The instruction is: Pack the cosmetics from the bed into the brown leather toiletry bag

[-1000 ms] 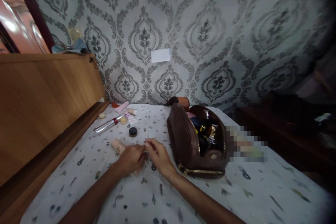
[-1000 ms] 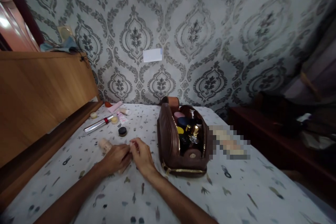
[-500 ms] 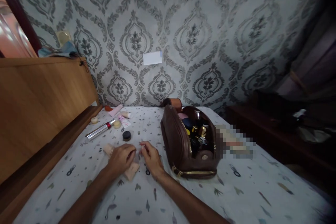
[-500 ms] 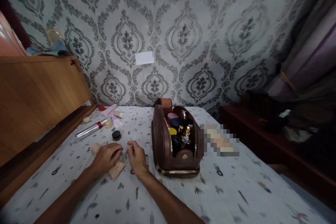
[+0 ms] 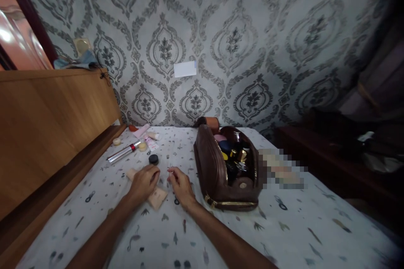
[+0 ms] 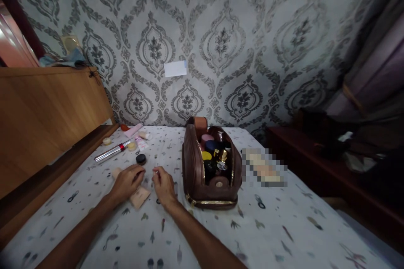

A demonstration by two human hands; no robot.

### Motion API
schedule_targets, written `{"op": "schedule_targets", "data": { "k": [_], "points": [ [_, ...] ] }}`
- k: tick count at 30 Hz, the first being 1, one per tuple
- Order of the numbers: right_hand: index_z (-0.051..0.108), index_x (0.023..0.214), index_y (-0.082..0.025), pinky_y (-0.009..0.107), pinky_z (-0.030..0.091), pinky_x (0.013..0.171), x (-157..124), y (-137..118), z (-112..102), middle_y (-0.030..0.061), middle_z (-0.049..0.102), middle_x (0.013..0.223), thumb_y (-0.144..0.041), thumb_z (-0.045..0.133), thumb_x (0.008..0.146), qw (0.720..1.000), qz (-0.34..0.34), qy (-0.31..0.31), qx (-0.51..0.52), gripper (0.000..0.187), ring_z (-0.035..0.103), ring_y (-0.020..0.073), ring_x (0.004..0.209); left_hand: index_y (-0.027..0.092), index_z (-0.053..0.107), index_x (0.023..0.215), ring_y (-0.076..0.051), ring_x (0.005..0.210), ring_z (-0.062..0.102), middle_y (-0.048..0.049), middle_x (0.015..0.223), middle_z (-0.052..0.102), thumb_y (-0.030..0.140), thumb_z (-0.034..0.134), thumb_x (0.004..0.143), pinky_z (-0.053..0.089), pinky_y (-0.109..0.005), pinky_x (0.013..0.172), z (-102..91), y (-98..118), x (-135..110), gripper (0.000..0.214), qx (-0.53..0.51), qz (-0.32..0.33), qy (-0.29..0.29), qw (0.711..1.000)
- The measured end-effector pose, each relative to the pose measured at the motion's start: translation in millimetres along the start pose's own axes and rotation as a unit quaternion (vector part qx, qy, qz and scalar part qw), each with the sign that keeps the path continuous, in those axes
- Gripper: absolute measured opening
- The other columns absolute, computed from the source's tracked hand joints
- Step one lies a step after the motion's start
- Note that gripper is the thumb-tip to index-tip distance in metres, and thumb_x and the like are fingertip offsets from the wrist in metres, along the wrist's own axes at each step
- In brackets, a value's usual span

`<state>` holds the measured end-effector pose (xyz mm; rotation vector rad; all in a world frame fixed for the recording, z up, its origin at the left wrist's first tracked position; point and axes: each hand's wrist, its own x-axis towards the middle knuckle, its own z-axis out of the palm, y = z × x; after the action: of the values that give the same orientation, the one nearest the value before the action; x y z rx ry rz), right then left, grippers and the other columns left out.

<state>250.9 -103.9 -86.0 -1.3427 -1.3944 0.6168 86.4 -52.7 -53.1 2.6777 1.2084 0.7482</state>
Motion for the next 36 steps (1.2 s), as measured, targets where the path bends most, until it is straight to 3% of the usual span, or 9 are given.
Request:
{"op": "schedule_targets", "data": {
  "k": [8,12,19,24,36],
  "points": [
    [0.066,0.099,-0.017,0.023,0.044,0.060,-1,4,2,0.0002,0.067,0.069,-0.022,0.046,0.087,1.000,0.002,0.006,0.006,0.024,0.061,0.0146,0.063,0.020,0.065,0.089,-0.021,0.084,0.064,-0.0057,0.089,0.066,0.028,0.042,0.091,0.048,-0.032,0.078,-0.6,-6,5,0.024,-0.070,-0.035,0.036,0.996],
    [0.066,0.098,-0.017,0.022,0.043,0.059,-1,6,5,-0.0012,0.064,0.066,-0.018,0.046,0.086,1.000,0.006,0.008,-0.003,0.024,0.059,0.0140,0.059,0.021,0.062,0.098,-0.022,0.096,0.063,-0.0062,0.101,0.065,0.029,0.042,0.092,0.049,-0.034,0.085,2.1,-17,13,0.023,-0.030,-0.043,0.042,0.998],
    [0.067,0.097,-0.017,0.021,0.041,0.059,1,9,9,-0.0008,0.066,0.068,-0.015,0.046,0.086,0.999,-0.007,0.024,-0.025,0.023,0.058,0.0130,0.061,0.017,0.057,0.116,-0.029,0.117,0.054,-0.0130,0.122,0.058,0.025,0.045,0.093,0.049,-0.038,0.088,2.3,-21,37,0.027,0.135,-0.075,-0.030,0.988],
    [0.067,0.098,-0.017,0.021,0.042,0.061,1,11,9,-0.0004,0.065,0.068,-0.015,0.045,0.085,0.999,-0.006,0.021,-0.029,0.025,0.059,0.0137,0.062,0.016,0.049,0.128,-0.027,0.116,0.058,-0.0141,0.128,0.057,0.024,0.044,0.095,0.048,-0.036,0.087,2.2,-16,49,0.034,0.139,-0.125,-0.114,0.976],
    [0.066,0.097,-0.016,0.023,0.041,0.060,4,15,6,-0.0002,0.063,0.068,-0.019,0.045,0.084,0.999,-0.026,0.008,-0.020,0.025,0.057,0.0150,0.061,0.021,0.052,0.117,-0.025,0.110,0.062,-0.0085,0.122,0.061,0.036,0.054,0.091,0.046,-0.031,0.083,-6.9,-21,45,0.030,0.106,-0.148,-0.116,0.976]
  ]
}}
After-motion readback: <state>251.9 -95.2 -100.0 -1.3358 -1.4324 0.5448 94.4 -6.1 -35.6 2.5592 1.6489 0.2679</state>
